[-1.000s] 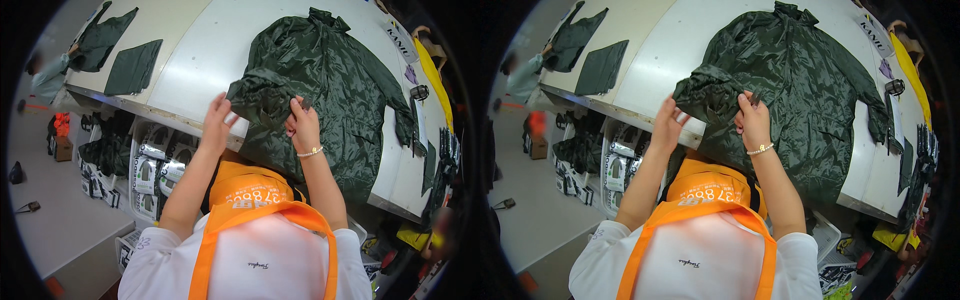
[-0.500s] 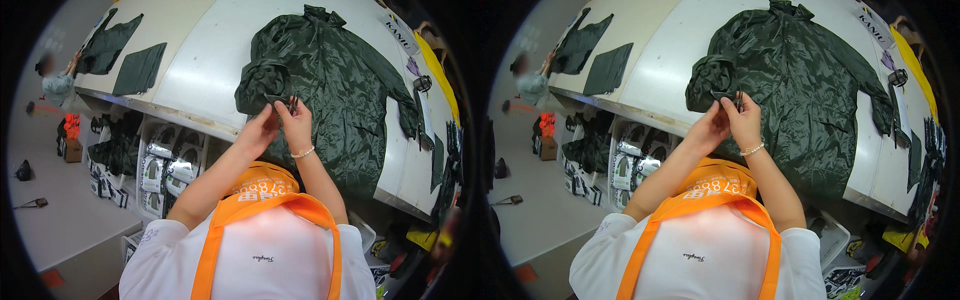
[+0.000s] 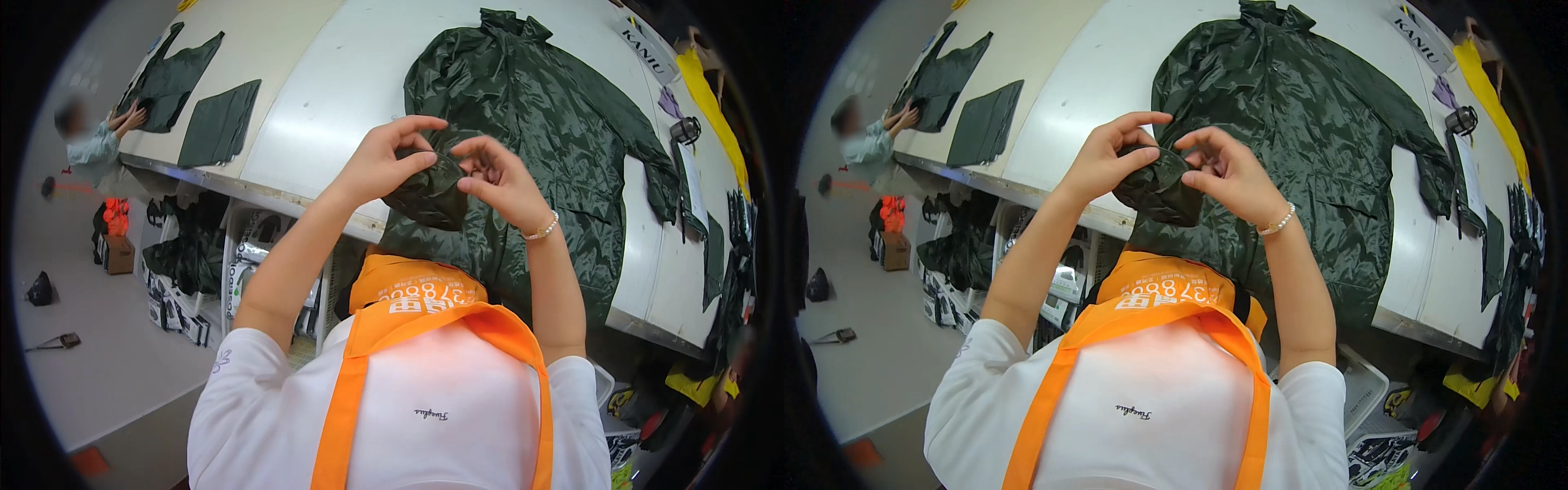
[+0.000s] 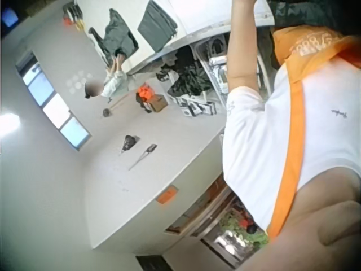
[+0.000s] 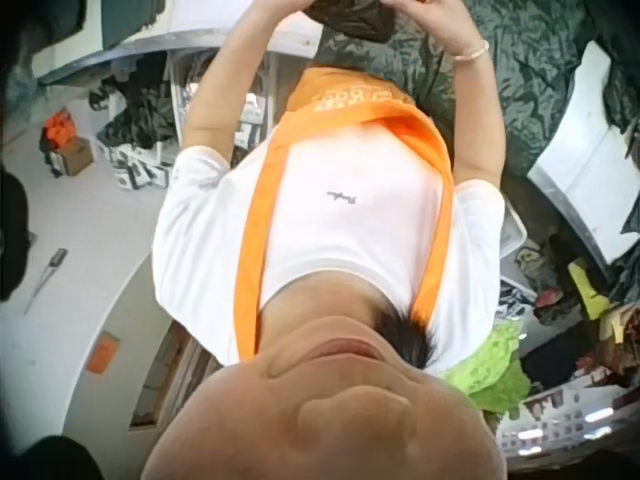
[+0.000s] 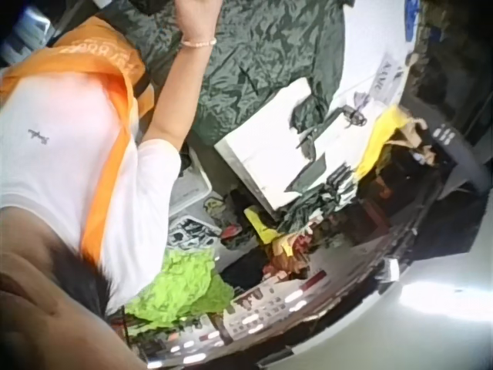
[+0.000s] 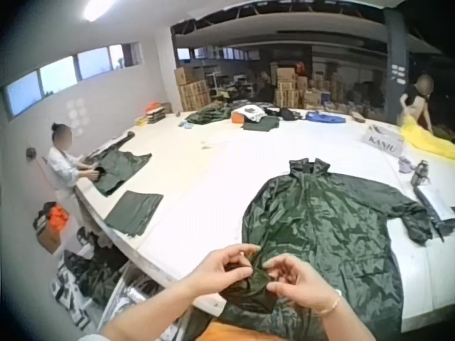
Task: The person folds a dark green jacket on a white table. They smooth the fabric, fold the sleeves inward, fold the jacket in half, and then fold it again into a compact rectangle. The person handles the jacket by hand throughout the process.
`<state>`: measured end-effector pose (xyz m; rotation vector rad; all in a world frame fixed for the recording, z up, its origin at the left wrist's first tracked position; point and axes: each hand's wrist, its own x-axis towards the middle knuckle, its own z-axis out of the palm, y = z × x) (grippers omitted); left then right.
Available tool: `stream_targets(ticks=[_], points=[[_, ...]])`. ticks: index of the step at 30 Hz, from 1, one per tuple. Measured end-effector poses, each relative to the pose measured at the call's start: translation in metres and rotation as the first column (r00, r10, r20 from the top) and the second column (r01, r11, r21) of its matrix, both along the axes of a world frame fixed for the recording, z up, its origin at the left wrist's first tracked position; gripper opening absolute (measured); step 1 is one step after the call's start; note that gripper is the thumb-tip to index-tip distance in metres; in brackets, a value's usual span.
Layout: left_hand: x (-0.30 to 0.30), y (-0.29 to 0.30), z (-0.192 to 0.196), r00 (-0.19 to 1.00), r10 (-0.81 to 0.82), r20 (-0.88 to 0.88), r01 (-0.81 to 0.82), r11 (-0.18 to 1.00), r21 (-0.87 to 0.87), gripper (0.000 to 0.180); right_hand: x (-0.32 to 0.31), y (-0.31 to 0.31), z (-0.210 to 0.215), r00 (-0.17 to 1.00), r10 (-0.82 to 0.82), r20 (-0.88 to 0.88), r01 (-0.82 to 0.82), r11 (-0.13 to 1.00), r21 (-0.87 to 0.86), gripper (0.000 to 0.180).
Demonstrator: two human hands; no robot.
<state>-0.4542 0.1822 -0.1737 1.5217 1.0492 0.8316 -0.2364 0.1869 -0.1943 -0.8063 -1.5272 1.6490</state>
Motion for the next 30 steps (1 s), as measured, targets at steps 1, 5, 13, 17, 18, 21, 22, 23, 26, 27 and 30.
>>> stream_targets(ticks=[1,5,13,17,18,21,22,23,26,27,30], points=[[0.002,0.0,-0.003,0.984,0.062,0.165,-0.047,0.995,-0.091,0.044,-0.001,0.001,-0.003,0.993,-0.074,-0.089,0.072,0.997,-0.026,0.031],[0.01,0.007,-0.003,0.97,0.132,0.204,-0.089,0.974,-0.208,0.043,0.001,0.001,0.001,0.981,-0.157,0.11,0.149,0.986,0.079,0.024],[0.022,0.016,-0.008,0.99,0.119,0.079,-0.104,0.978,-0.181,0.036,-0.004,0.002,-0.002,0.883,-0.424,0.201,0.26,0.799,0.542,0.014],[0.023,0.015,-0.013,0.998,0.058,-0.027,-0.061,0.984,-0.169,0.031,0.0,0.002,0.002,0.889,-0.336,0.31,0.196,0.893,0.404,0.009],[0.023,0.013,-0.015,0.999,0.042,-0.026,-0.045,0.987,-0.155,0.031,0.001,0.002,0.002,0.899,-0.287,0.331,0.184,0.933,0.309,0.008],[0.023,0.008,-0.02,1.0,0.026,0.004,-0.025,0.987,-0.159,0.03,0.0,0.002,0.0,0.891,-0.262,0.37,0.16,0.945,0.284,0.007],[0.023,0.008,-0.021,0.998,0.044,0.036,-0.036,0.981,-0.189,0.03,-0.002,0.0,-0.001,0.883,-0.275,0.381,0.153,0.935,0.321,0.007],[0.023,0.009,-0.022,0.996,0.06,0.068,-0.044,0.975,-0.216,0.03,-0.003,-0.001,-0.002,0.871,-0.308,0.382,0.174,0.922,0.347,0.007],[0.025,0.008,-0.033,0.998,0.014,-0.056,-0.016,0.999,-0.038,0.031,-0.009,-0.004,-0.006,0.84,-0.389,0.378,0.223,0.883,0.413,0.007],[0.026,0.009,-0.034,0.995,0.056,-0.085,-0.064,0.994,-0.087,0.029,-0.01,-0.005,-0.009,0.834,-0.406,0.374,0.234,0.874,0.427,0.007],[0.025,0.007,-0.035,0.975,0.103,-0.195,-0.107,0.994,-0.009,0.022,-0.014,-0.006,-0.011,0.846,-0.435,0.309,0.325,0.879,0.348,0.008]])
